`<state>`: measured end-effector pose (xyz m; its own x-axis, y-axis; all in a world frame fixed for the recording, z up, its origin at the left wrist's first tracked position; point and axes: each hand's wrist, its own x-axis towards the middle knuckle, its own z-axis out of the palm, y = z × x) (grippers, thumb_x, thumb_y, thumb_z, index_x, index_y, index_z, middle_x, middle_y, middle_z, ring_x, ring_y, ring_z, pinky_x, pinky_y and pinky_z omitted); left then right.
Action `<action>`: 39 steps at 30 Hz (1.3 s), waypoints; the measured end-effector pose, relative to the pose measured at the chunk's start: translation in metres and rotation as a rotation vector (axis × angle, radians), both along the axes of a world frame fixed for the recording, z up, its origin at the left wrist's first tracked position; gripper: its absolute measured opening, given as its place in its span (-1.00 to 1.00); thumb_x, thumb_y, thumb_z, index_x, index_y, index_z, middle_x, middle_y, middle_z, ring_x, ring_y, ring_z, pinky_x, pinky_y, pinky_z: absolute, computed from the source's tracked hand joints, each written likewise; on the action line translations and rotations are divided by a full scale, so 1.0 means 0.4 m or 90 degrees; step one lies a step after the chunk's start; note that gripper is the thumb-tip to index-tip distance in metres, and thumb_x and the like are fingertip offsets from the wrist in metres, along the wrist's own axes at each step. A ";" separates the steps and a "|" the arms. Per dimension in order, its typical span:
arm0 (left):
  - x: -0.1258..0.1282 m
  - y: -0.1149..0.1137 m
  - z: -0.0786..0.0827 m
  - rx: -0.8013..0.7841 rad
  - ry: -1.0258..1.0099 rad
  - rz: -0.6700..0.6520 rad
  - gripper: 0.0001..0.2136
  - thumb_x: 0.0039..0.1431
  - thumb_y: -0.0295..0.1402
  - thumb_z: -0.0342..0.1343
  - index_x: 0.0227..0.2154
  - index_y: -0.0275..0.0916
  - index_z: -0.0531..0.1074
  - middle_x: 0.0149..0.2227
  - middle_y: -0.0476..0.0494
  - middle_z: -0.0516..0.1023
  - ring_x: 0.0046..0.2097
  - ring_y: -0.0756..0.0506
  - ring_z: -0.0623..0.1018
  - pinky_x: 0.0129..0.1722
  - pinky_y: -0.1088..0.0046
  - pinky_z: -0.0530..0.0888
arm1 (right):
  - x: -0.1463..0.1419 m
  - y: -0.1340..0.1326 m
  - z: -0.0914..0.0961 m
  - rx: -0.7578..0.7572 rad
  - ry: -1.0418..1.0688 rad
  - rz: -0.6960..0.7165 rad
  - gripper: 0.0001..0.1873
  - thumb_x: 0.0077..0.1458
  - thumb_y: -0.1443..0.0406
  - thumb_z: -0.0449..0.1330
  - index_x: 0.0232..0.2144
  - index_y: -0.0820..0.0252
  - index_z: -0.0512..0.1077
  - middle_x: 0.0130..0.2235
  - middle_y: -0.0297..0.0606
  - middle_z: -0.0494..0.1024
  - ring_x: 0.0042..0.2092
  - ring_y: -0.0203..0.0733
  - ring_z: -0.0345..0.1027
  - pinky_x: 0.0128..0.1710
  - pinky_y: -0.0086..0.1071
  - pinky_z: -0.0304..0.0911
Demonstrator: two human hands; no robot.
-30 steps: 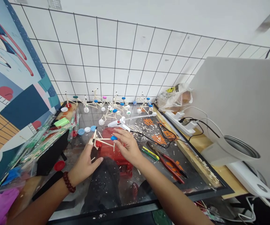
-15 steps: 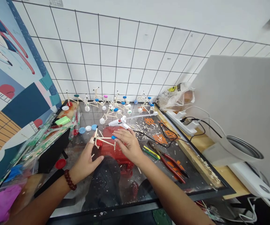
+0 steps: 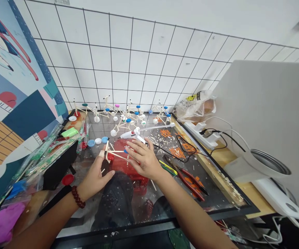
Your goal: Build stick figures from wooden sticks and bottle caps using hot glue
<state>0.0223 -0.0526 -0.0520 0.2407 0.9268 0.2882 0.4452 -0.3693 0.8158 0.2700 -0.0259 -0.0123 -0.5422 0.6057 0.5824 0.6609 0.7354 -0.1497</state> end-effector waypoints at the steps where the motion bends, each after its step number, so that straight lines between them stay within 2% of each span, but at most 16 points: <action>1: 0.000 0.000 0.000 0.000 0.000 -0.001 -0.21 0.20 -0.34 0.13 0.40 -0.13 -0.16 0.41 -0.27 0.03 0.42 -0.27 0.02 0.38 0.05 0.01 | -0.001 0.000 -0.002 0.004 0.000 0.000 -0.55 0.27 0.22 0.11 0.20 -0.08 0.31 0.25 -0.30 0.39 0.30 -0.06 0.16 0.35 0.09 -0.29; 7: 0.003 -0.001 0.005 -0.003 0.007 -0.006 -0.21 0.21 -0.34 0.11 0.40 -0.11 -0.18 0.42 -0.25 -0.02 0.42 -0.27 0.01 0.38 0.05 0.01 | -0.002 0.000 -0.004 0.009 0.014 -0.001 -0.57 0.27 0.22 0.12 0.17 -0.07 0.34 0.23 -0.28 0.42 0.28 -0.05 0.20 0.34 0.12 -0.32; 14: 0.005 -0.003 0.014 0.002 0.002 -0.006 -0.18 0.18 -0.34 0.14 0.40 -0.07 -0.18 0.41 -0.24 0.03 0.42 -0.27 0.04 0.37 0.01 0.02 | -0.003 -0.001 -0.005 0.008 -0.007 -0.008 -0.51 0.25 0.25 0.13 0.22 -0.14 0.28 0.25 -0.28 0.39 0.28 -0.01 0.19 0.34 0.18 -0.40; 19: -0.001 0.000 0.000 -0.012 -0.019 0.000 -0.20 0.19 -0.32 0.13 0.40 -0.08 -0.17 0.43 -0.22 -0.02 0.41 -0.25 0.07 0.36 0.08 0.06 | 0.009 -0.004 0.006 0.025 -0.032 -0.015 -0.32 0.24 0.20 0.14 0.34 -0.15 0.02 0.34 -0.24 0.23 0.33 0.00 0.11 0.35 0.18 -0.52; 21: -0.005 0.004 -0.004 -0.015 -0.023 0.007 -0.21 0.20 -0.31 0.12 0.40 -0.11 -0.18 0.44 -0.24 -0.05 0.40 -0.26 0.09 0.35 0.10 0.09 | 0.017 -0.002 0.013 0.028 0.004 -0.034 -0.20 0.22 0.14 0.16 0.39 -0.06 -0.12 0.35 -0.14 0.20 0.32 0.02 0.13 0.35 0.17 -0.48; 23: -0.008 0.008 0.000 -0.021 -0.019 0.019 -0.20 0.19 -0.31 0.13 0.40 -0.15 -0.17 0.43 -0.29 -0.02 0.39 -0.28 0.13 0.35 0.07 0.11 | 0.027 0.005 0.017 0.033 0.059 -0.056 -0.14 0.21 0.10 0.18 0.40 0.03 -0.17 0.32 -0.06 0.25 0.29 0.03 0.19 0.35 0.15 -0.36; 25: -0.010 0.012 0.012 -0.029 -0.020 0.023 -0.19 0.17 -0.29 0.15 0.40 -0.17 -0.15 0.42 -0.34 0.02 0.38 -0.30 0.17 0.33 0.03 0.12 | 0.037 0.014 0.017 0.040 0.119 -0.063 -0.20 0.21 0.13 0.18 0.38 0.05 -0.07 0.25 -0.06 0.36 0.23 0.02 0.28 0.34 0.11 -0.21; 27: -0.012 0.014 0.027 -0.043 -0.032 0.017 -0.18 0.16 -0.27 0.17 0.40 -0.17 -0.14 0.40 -0.36 0.06 0.35 -0.31 0.22 0.32 0.02 0.17 | 0.047 0.022 0.018 0.042 0.197 -0.054 -0.34 0.22 0.17 0.18 0.31 0.04 0.11 0.15 -0.10 0.48 0.13 -0.02 0.38 0.27 0.03 0.01; 30: -0.014 0.017 0.045 -0.071 -0.057 0.019 -0.16 0.14 -0.24 0.19 0.40 -0.15 -0.12 0.36 -0.36 0.17 0.30 -0.30 0.32 0.28 0.02 0.24 | 0.063 0.029 0.026 0.035 0.335 -0.050 -0.57 0.23 0.22 0.17 0.14 0.07 0.37 -0.02 -0.14 0.60 -0.06 -0.10 0.49 0.06 -0.14 0.30; 33: -0.014 0.023 0.048 -0.086 -0.073 0.030 -0.13 0.08 -0.21 0.24 0.39 -0.14 -0.08 0.35 -0.36 0.19 0.30 -0.31 0.33 0.27 0.02 0.26 | 0.078 0.033 0.035 0.028 0.446 -0.073 -0.70 0.23 0.24 0.17 0.00 0.13 0.49 -0.12 -0.14 0.64 -0.18 -0.13 0.51 -0.06 -0.20 0.38; 36: -0.016 0.035 0.039 -0.099 -0.092 0.024 -0.08 0.02 -0.20 0.28 0.39 -0.11 -0.08 0.37 -0.34 0.16 0.33 -0.31 0.28 0.29 0.01 0.24 | 0.087 0.043 0.034 -0.001 0.549 -0.092 -0.74 0.22 0.21 0.17 -0.10 0.18 0.53 -0.17 -0.14 0.65 -0.20 -0.14 0.52 -0.11 -0.22 0.41; 39: -0.021 0.049 0.030 -0.122 -0.108 0.025 -0.05 -0.06 -0.20 0.33 0.37 -0.14 -0.02 0.33 -0.36 0.24 0.31 -0.33 0.31 0.28 0.02 0.25 | 0.084 0.055 0.022 -0.049 0.628 -0.087 -0.74 0.20 0.16 0.19 -0.17 0.17 0.56 -0.21 -0.17 0.65 -0.27 -0.17 0.52 -0.18 -0.26 0.42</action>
<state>0.0138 -0.0330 -0.0400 0.1665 0.9761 0.1394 0.3075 -0.1858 0.9332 0.3036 -0.0041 -0.0034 0.2399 0.6818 0.6911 0.2941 0.6274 -0.7211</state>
